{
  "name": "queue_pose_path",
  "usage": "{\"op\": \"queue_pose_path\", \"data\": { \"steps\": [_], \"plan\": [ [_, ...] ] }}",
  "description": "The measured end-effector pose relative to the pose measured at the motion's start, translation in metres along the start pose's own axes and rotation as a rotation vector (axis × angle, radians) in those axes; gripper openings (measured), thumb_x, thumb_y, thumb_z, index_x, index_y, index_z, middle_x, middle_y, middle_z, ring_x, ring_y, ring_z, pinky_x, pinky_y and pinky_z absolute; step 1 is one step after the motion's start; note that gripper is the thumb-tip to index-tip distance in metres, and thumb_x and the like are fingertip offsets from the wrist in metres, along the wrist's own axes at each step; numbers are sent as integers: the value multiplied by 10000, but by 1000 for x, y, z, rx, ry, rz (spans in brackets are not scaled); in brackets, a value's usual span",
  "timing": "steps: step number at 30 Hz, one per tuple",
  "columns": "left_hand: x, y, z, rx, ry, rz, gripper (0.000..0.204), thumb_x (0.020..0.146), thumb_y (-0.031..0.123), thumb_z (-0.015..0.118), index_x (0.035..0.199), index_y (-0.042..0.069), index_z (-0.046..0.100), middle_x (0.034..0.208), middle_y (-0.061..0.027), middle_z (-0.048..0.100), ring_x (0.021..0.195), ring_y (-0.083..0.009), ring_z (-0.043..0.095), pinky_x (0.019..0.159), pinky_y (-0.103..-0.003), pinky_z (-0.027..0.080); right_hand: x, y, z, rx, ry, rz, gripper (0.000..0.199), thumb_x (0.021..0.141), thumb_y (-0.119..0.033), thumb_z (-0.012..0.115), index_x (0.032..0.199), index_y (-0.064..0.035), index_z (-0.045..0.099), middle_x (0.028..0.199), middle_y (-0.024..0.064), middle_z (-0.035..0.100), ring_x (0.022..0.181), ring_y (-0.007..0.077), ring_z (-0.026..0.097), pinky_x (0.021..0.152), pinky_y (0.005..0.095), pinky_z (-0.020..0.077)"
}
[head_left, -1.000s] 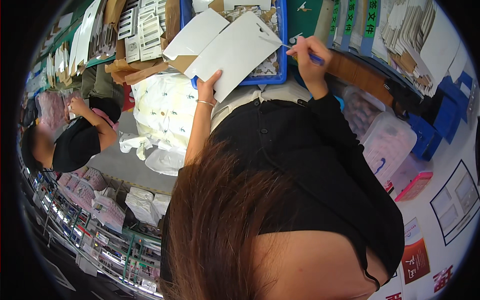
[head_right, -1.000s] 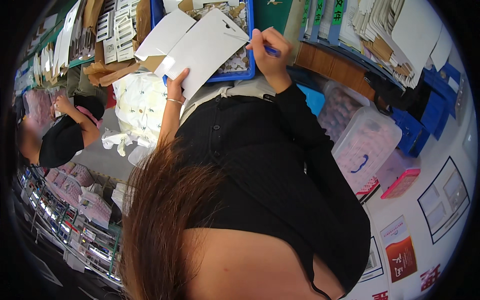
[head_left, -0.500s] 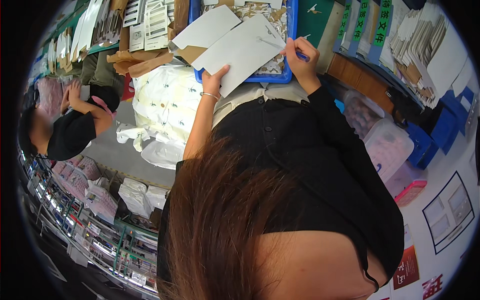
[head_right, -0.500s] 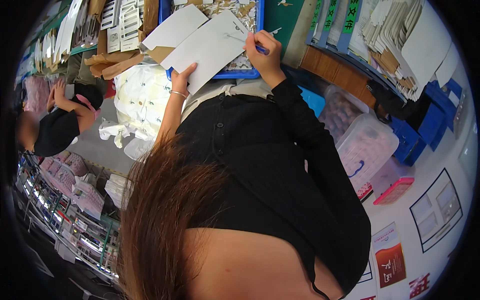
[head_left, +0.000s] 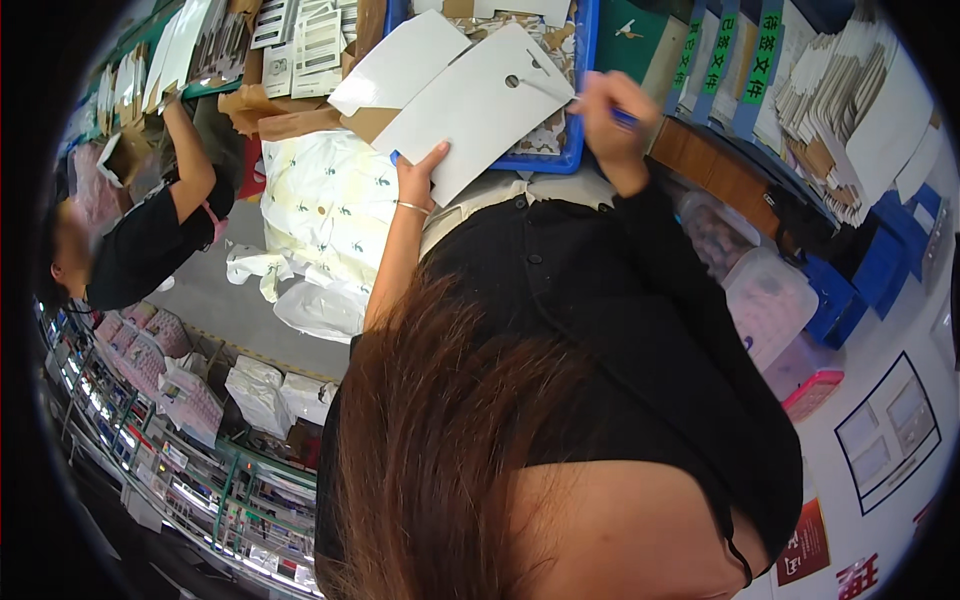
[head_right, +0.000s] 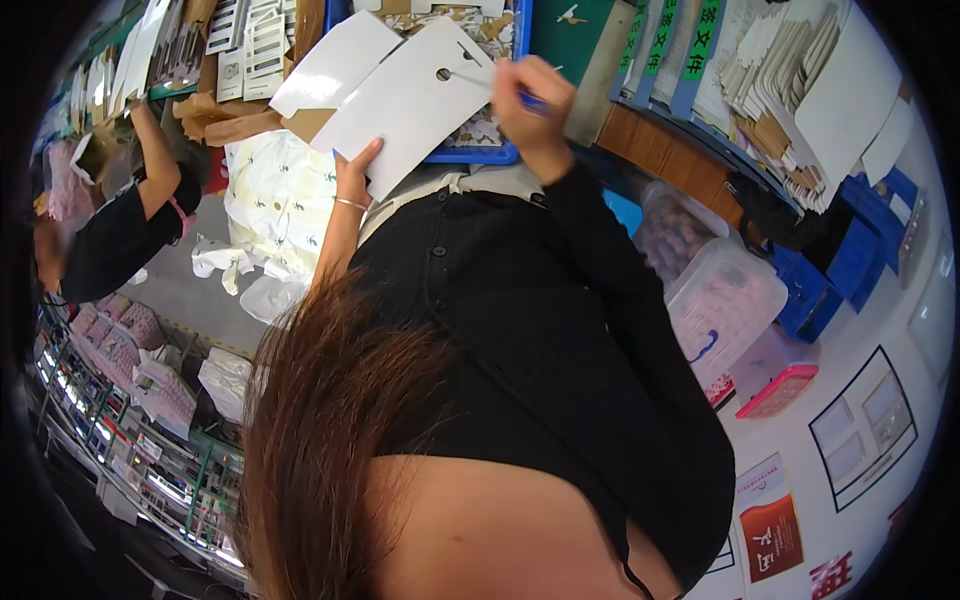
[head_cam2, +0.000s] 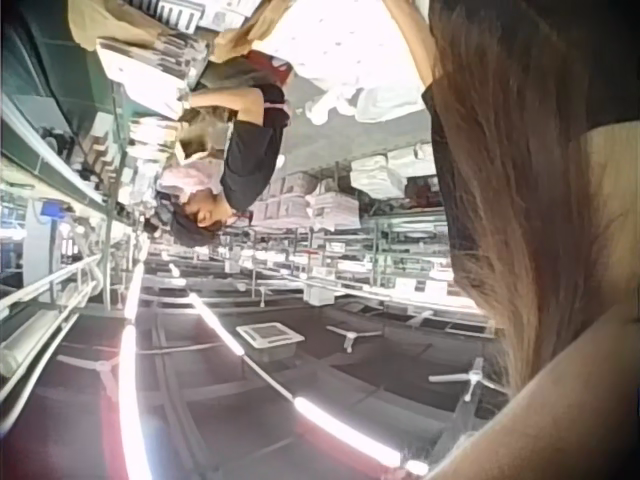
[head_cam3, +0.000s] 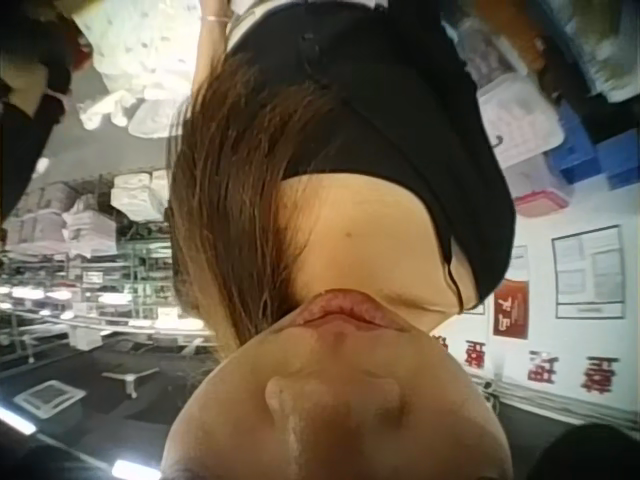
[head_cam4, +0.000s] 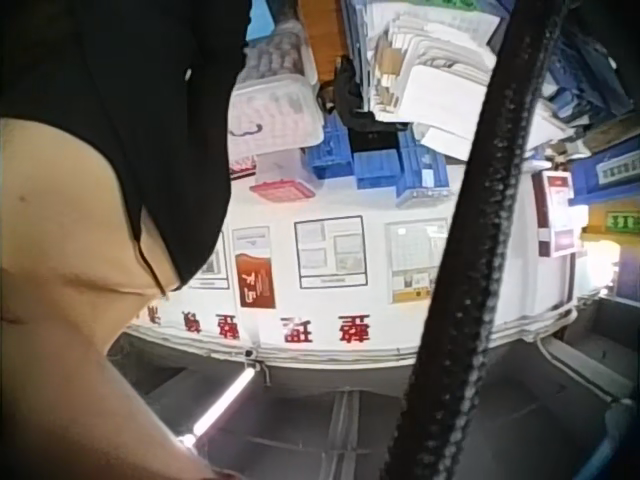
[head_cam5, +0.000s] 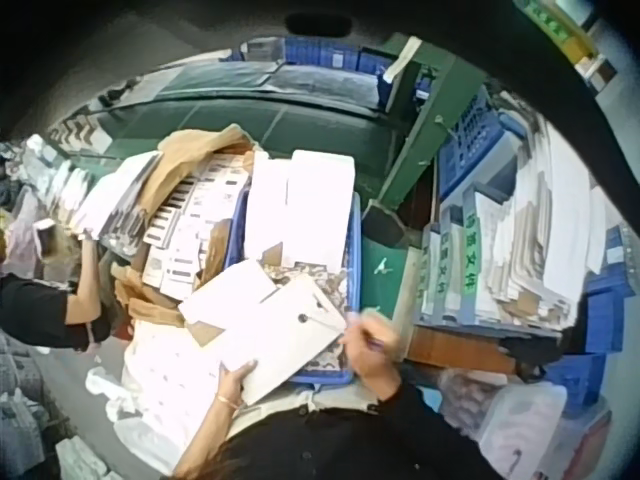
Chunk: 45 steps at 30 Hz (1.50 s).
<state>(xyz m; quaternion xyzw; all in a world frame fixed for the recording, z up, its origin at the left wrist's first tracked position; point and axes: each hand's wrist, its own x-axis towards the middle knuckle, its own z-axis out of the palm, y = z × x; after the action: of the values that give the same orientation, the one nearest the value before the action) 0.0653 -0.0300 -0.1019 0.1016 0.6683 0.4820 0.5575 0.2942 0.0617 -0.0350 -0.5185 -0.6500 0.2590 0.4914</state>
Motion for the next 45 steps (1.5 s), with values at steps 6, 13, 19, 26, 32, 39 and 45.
{"op": "queue_pose_path", "data": {
  "steps": [6, 13, 19, 26, 32, 39, 45],
  "plan": [
    [-26, 23, -13, -149, -77, -24, 430, 687, 17, 653, 1045, -121, 458, 877, -213, 597, 692, -273, 615, 618, -296, 525, 41, -41, -81, 357, 331, 19, 295, 846, -62, 380, 591, 3, 514, 633, 89, 585, 559, 181, 532, 616, 261, 432],
    [-54, 62, -13, -210, -164, -41, 443, 692, 10, 641, 1070, -109, 444, 863, -199, 600, 614, -238, 606, 529, -269, 518, 51, -8, -25, 442, -537, 751, 231, 859, -142, 505, 1032, -4, 571, 1047, 80, 581, 818, 115, 533, 720, 193, 429],
    [-68, 85, -8, -201, -144, 27, 419, 679, 8, 646, 1057, -70, 483, 903, -170, 597, 701, -222, 598, 621, -280, 511, 47, 9, -24, 895, -540, 1022, 239, 840, -89, 474, 1041, 9, 558, 968, 73, 586, 778, 111, 538, 672, 172, 427],
    [-46, 213, -43, -48, 44, 404, 439, 722, 46, 590, 1125, -65, 456, 936, -137, 587, 743, -193, 584, 662, -247, 478, 74, -16, -49, 830, -524, 771, 276, 877, -132, 430, 1088, 16, 527, 879, 64, 586, 473, 14, 383, 404, 118, 284],
    [127, 355, -118, -324, 318, 557, 382, 722, 46, 627, 1054, -102, 508, 946, -168, 589, 755, -235, 601, 668, -292, 485, 57, -29, -49, 785, -404, 788, 278, 881, -156, 439, 1084, 17, 518, 847, 70, 579, 413, -6, 272, 345, 130, 172],
    [169, 379, -75, 9, 593, 343, 419, 711, 128, 649, 1054, -76, 520, 951, -176, 587, 806, -261, 584, 713, -325, 466, 43, -32, -48, 853, -292, 881, 269, 883, -162, 446, 1074, 13, 520, 838, 71, 577, 402, -3, 267, 340, 134, 169],
    [183, 375, -52, 384, 916, 102, 460, 699, 209, 671, 1053, -50, 532, 956, -184, 585, 858, -288, 566, 759, -358, 447, 40, -30, -61, 806, -226, 878, 264, 880, -171, 458, 1065, 5, 527, 833, 68, 575, 399, -2, 263, 338, 136, 160]
  ]
}}
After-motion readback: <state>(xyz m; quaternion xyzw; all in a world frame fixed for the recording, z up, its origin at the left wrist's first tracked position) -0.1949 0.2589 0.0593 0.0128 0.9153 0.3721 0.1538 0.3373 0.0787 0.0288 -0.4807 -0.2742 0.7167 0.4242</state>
